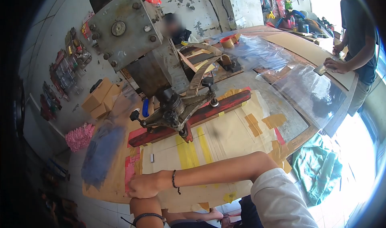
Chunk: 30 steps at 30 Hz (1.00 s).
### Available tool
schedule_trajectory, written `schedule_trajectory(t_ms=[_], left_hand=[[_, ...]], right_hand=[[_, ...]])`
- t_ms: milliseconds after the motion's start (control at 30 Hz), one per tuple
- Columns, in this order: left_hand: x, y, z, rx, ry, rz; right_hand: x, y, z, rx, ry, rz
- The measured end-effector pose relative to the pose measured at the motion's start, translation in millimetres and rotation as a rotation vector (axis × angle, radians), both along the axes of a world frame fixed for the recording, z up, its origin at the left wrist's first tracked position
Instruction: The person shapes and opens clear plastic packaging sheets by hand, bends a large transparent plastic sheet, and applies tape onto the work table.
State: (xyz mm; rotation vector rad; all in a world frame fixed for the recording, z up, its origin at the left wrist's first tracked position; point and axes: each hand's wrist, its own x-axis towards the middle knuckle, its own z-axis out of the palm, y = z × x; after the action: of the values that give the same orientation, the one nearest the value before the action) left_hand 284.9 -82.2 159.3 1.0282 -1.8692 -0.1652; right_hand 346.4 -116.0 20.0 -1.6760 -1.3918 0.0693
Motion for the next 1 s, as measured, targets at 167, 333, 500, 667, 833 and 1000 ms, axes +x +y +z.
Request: schedule_trajectory(t_ms=[167,333,500,667,833,1000], left_hand=[[-9,-46,-42,0.430,0.066,-0.203],[-34,-104,-101,0.868,-0.013,-0.356],[-61,-158,-181,1.061,-0.510,-0.142],[-52,-153,-251,1.023,-0.897,0.188],[-37,-168,-258,0.994,-0.995,0.350],[-32,-169,-240,0.979,-1.015,0.175]], right_hand=[[-7,-22,41,-0.204,0.046,0.121],[7,-13,25,-0.241,-0.019,0.110],[-8,-40,76,-0.586,0.019,0.376],[-35,-61,95,-0.339,-0.365,0.188],[-59,-172,204,0.322,-0.541,-0.571],[-18,-321,242,1.076,-0.664,-1.105]])
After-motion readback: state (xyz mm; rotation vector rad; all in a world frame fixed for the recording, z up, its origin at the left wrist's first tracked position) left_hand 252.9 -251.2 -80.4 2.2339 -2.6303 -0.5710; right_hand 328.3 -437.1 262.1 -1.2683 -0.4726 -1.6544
